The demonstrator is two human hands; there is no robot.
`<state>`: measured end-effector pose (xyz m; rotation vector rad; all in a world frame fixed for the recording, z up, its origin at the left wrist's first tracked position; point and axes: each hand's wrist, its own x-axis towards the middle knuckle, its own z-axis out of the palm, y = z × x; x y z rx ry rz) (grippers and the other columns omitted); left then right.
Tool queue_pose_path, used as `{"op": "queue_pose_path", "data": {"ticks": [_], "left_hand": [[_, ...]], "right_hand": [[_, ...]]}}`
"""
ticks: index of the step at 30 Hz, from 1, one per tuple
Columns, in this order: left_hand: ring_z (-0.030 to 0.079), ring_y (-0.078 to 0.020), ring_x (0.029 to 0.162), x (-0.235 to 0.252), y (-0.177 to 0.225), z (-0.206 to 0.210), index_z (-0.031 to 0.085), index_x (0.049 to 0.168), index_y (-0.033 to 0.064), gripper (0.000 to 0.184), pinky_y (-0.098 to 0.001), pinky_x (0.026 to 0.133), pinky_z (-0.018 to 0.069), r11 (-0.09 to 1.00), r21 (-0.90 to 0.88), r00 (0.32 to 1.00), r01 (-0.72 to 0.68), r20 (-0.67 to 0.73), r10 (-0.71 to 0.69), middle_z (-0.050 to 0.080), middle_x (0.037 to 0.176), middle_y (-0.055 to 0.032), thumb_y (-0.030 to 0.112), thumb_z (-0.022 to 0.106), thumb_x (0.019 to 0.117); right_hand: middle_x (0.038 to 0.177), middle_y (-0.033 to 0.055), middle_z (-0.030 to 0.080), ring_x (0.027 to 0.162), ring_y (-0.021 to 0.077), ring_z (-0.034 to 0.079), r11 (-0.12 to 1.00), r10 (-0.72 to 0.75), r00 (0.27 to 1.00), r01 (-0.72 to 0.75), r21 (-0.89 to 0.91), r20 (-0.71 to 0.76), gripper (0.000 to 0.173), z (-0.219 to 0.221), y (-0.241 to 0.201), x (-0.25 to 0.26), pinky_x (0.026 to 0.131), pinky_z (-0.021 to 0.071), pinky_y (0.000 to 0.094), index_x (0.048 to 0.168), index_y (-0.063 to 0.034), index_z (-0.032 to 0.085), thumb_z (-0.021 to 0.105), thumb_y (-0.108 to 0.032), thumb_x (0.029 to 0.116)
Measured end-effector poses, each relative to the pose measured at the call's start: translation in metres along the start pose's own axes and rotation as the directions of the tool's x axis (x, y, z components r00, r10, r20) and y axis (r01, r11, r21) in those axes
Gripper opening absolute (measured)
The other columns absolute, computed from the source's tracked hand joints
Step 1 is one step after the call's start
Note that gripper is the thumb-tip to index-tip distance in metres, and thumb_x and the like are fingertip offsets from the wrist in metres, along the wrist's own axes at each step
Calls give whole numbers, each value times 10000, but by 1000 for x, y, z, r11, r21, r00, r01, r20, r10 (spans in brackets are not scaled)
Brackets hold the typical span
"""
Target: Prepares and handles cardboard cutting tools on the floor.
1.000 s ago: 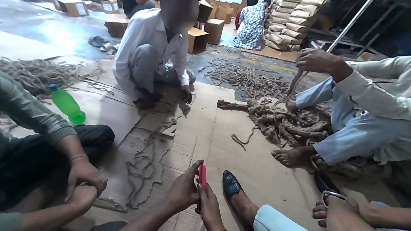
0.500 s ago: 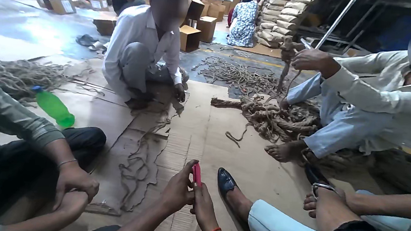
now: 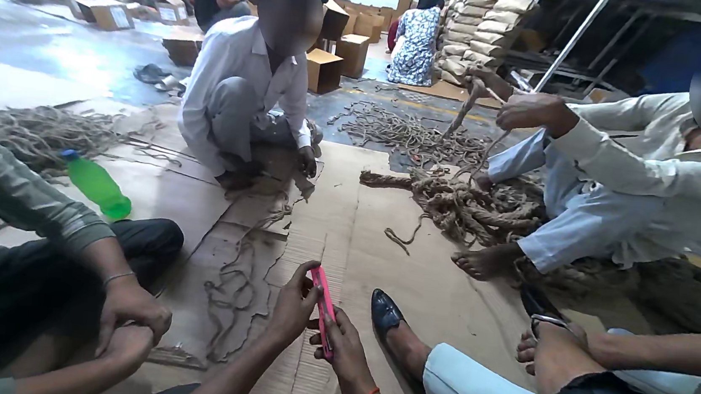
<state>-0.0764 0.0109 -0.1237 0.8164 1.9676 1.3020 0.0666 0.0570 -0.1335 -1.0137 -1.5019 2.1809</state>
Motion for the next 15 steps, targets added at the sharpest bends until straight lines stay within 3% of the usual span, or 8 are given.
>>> {"op": "queue_pose_path", "data": {"ticks": [3,5,7,15], "left_hand": [[662,-176,756,3,-3,-3,485,1488,125,486,-349,686,578,999,-48,998,6,-68,-9,659,979,-101,163,582,1013],[665,-178,745,4,-1,-4,493,1475,110,479,-348,680,582,998,-68,997,10,-79,-15,662,956,-102,153,594,1009],[671,-174,741,2,3,-4,493,1471,102,480,-339,681,589,997,-80,997,11,-71,-17,662,950,-98,146,604,1006],[663,-149,724,1,3,2,500,1452,94,484,-310,663,582,996,-92,998,-23,-54,18,657,946,-82,145,628,989]], "right_hand": [[1082,127,725,677,155,681,998,29,998,-33,61,64,378,-1,-1,-2,544,541,270,1451,-50,455,368,-218,1124],[985,85,716,539,68,547,998,-30,997,26,60,69,367,0,2,-1,462,435,206,1424,-30,462,354,-214,1125],[898,49,693,490,35,460,998,-55,998,54,39,43,359,-1,1,-1,437,373,190,1390,-18,493,352,-220,1128],[743,30,650,437,41,402,996,-81,990,75,-52,-112,315,-4,0,-1,409,339,205,1230,5,607,430,-230,1116]]}}
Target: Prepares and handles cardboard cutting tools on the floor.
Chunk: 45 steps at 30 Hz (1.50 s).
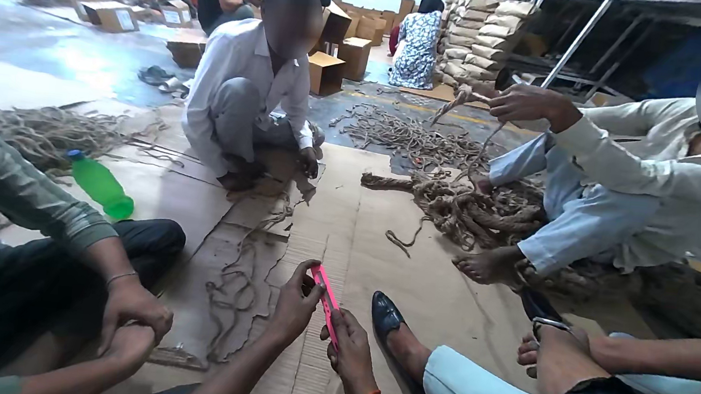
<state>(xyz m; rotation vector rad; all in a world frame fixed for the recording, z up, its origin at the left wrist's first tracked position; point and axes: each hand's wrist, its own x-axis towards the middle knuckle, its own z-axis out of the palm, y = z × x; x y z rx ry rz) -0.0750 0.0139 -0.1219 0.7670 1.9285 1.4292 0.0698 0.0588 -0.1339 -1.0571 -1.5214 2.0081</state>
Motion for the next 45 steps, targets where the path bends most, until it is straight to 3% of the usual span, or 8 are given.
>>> {"op": "queue_pose_path", "data": {"ticks": [3,9,25,35,45], "left_hand": [[669,-141,732,0,0,0,491,1461,95,494,-304,667,586,1000,10,1000,8,10,-8,667,980,-82,154,627,990],[684,-152,761,0,0,0,438,1496,87,545,-313,678,592,1000,6,1000,4,3,-4,675,1033,-100,164,631,992],[673,-154,732,0,0,-3,479,1454,63,497,-330,676,588,1000,19,1000,2,11,-2,670,933,-81,151,612,983],[676,-152,745,1,-3,1,463,1464,57,521,-318,683,589,1000,13,1000,8,16,-8,671,959,-85,152,627,979],[680,-156,749,1,1,2,438,1469,41,539,-323,686,594,1000,0,1000,29,5,-29,664,983,-95,145,637,978]], "right_hand": [[723,34,652,430,47,404,1000,1,1000,-2,-10,-20,305,-1,2,2,406,336,206,1178,8,625,445,-230,1112],[755,41,668,439,46,423,1000,6,1000,-6,6,-14,295,1,2,3,406,346,205,1184,3,612,443,-228,1112],[793,43,687,456,43,453,1000,14,1000,-13,-16,26,313,4,1,0,425,369,201,1247,6,581,399,-216,1123],[753,39,665,450,42,439,1000,5,1000,-5,-2,-15,308,2,4,0,421,363,199,1203,13,606,431,-225,1115],[757,41,668,447,40,435,1000,17,1000,-17,11,-7,311,3,2,1,420,359,198,1232,13,592,414,-217,1120]]}}
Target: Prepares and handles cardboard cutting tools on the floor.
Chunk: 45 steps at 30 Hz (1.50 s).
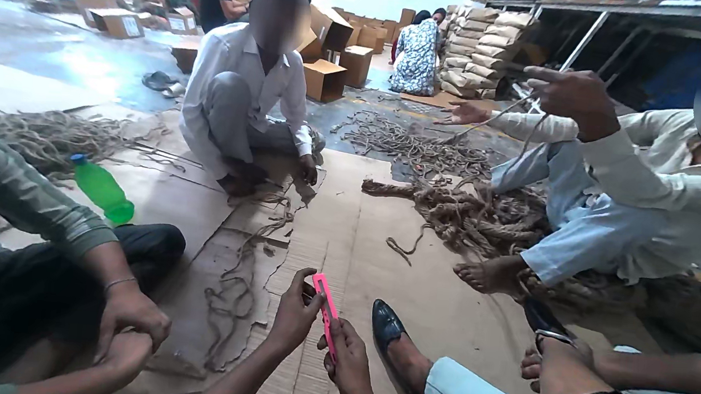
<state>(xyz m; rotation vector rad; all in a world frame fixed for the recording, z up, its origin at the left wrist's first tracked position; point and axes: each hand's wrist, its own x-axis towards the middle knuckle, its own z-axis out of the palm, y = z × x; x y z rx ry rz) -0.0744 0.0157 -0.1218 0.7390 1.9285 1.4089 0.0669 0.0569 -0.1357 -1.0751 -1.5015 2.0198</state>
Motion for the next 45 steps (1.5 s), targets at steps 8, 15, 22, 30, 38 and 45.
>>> {"op": "queue_pose_path", "data": {"ticks": [8,15,22,30,38,45], "left_hand": [[690,-174,770,-1,0,-2,457,1446,48,501,-342,695,600,1000,4,1000,18,2,-18,671,999,-105,142,631,985],[690,-162,764,-1,-1,-2,460,1438,41,500,-328,686,600,1000,-8,1000,9,-2,-9,671,1009,-103,139,639,982],[690,-163,763,1,-2,-2,459,1439,49,501,-324,677,599,1000,-18,1000,4,1,-4,669,1013,-102,139,638,979],[684,-156,743,1,-3,-2,463,1439,45,498,-318,671,598,1000,-21,1000,-1,-2,1,666,1003,-98,132,637,980],[685,-161,747,2,-3,-2,470,1434,45,486,-324,679,598,1000,-22,1000,11,-3,-11,671,996,-102,135,636,986],[683,-154,744,4,-5,-2,475,1429,52,487,-315,670,598,1000,-22,1000,4,-10,-4,665,1005,-98,134,642,980]], "right_hand": [[774,40,666,455,43,439,1000,0,1000,0,-13,24,333,1,1,-2,426,366,204,1271,10,574,385,-222,1125],[782,41,666,461,40,448,1000,-3,1000,3,-2,28,324,1,0,-2,431,374,199,1256,17,571,376,-207,1126],[766,38,659,458,42,444,1000,-6,1000,6,-6,11,324,2,1,-1,429,374,200,1225,10,587,390,-227,1126],[761,36,660,453,42,444,1000,-10,1000,10,-6,18,325,1,3,0,425,372,198,1236,13,586,399,-228,1123],[784,35,660,462,44,445,1000,13,999,-13,-4,39,315,1,1,1,432,373,204,1242,8,568,369,-207,1126],[776,37,660,455,41,444,1000,9,999,-10,28,37,319,2,1,1,425,371,199,1235,12,570,372,-213,1128]]}}
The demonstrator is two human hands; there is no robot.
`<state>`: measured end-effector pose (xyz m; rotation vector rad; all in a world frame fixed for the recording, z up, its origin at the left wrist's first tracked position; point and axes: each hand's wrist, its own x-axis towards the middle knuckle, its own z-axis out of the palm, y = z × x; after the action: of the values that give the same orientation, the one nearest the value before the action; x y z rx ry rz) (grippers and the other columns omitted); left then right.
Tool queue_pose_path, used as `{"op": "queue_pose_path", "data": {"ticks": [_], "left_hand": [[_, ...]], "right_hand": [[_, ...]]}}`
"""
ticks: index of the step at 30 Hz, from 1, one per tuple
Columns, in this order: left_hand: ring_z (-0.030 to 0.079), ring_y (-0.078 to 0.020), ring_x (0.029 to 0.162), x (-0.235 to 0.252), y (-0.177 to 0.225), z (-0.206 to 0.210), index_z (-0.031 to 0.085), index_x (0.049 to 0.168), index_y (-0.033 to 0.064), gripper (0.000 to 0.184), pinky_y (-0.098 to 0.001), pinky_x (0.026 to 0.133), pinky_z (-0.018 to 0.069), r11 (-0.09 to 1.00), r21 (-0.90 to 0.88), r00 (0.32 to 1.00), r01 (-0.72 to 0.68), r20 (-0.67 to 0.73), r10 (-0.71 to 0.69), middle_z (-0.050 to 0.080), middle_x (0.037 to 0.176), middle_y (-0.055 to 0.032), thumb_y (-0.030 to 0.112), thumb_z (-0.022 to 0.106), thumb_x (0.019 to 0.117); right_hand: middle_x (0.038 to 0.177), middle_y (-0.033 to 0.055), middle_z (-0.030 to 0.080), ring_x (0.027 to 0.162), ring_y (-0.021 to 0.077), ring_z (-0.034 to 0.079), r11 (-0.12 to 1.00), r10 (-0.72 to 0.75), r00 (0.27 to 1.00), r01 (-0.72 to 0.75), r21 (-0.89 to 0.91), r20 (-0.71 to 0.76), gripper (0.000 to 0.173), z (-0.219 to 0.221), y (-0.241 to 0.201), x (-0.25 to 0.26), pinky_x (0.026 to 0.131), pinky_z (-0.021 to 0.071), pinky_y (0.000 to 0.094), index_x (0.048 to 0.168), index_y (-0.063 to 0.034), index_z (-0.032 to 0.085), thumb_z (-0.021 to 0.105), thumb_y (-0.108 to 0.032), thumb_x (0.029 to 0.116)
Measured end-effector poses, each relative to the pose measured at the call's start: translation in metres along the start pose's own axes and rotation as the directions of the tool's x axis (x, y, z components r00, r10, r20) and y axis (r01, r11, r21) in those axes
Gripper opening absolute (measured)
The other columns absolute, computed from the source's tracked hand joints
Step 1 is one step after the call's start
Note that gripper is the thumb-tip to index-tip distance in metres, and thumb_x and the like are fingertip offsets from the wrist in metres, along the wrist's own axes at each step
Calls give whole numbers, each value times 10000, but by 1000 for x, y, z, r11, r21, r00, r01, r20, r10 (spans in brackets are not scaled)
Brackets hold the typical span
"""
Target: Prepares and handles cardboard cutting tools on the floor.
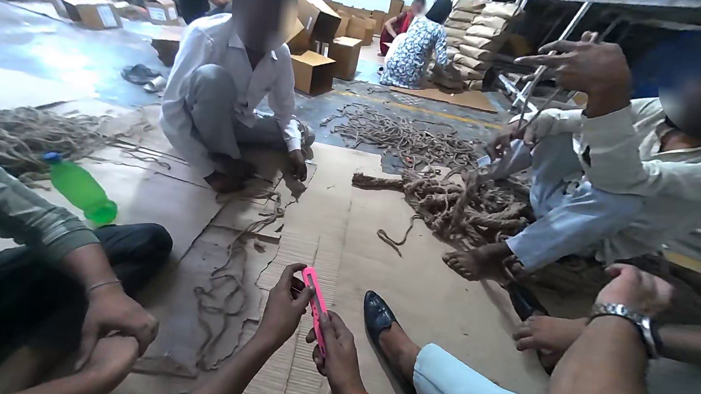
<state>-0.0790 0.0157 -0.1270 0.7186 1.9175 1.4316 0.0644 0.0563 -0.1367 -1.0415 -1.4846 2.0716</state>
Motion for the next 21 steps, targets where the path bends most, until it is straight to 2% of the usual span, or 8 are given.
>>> {"op": "queue_pose_path", "data": {"ticks": [4,8,14,21], "left_hand": [[686,-158,743,-2,3,-1,471,1436,54,495,-322,666,598,1000,10,1000,9,10,-9,672,980,-90,133,636,976],[695,-202,775,-4,10,-3,457,1457,38,507,-381,708,601,1000,30,1000,7,29,-8,686,990,-120,139,623,989],[681,-182,735,0,3,-2,465,1447,43,509,-356,679,593,1000,0,999,-1,35,1,676,957,-108,147,628,976],[683,-190,752,-1,1,-1,471,1444,43,507,-366,688,593,1000,-2,999,-2,33,2,674,964,-112,154,631,976]], "right_hand": [[775,40,662,459,44,450,1000,6,1000,-6,-18,-8,316,1,-2,-3,430,378,204,1229,7,569,370,-218,1128],[778,44,663,478,47,463,996,-22,999,20,-85,-24,338,3,-5,-7,452,395,217,1255,34,567,367,-207,1126],[784,37,661,485,40,469,993,-42,999,39,-110,-20,348,1,-1,-4,460,399,213,1248,46,554,365,-219,1127],[779,35,667,470,31,460,997,-33,999,32,-71,-8,333,0,2,-3,442,383,199,1236,38,551,361,-213,1128]]}}
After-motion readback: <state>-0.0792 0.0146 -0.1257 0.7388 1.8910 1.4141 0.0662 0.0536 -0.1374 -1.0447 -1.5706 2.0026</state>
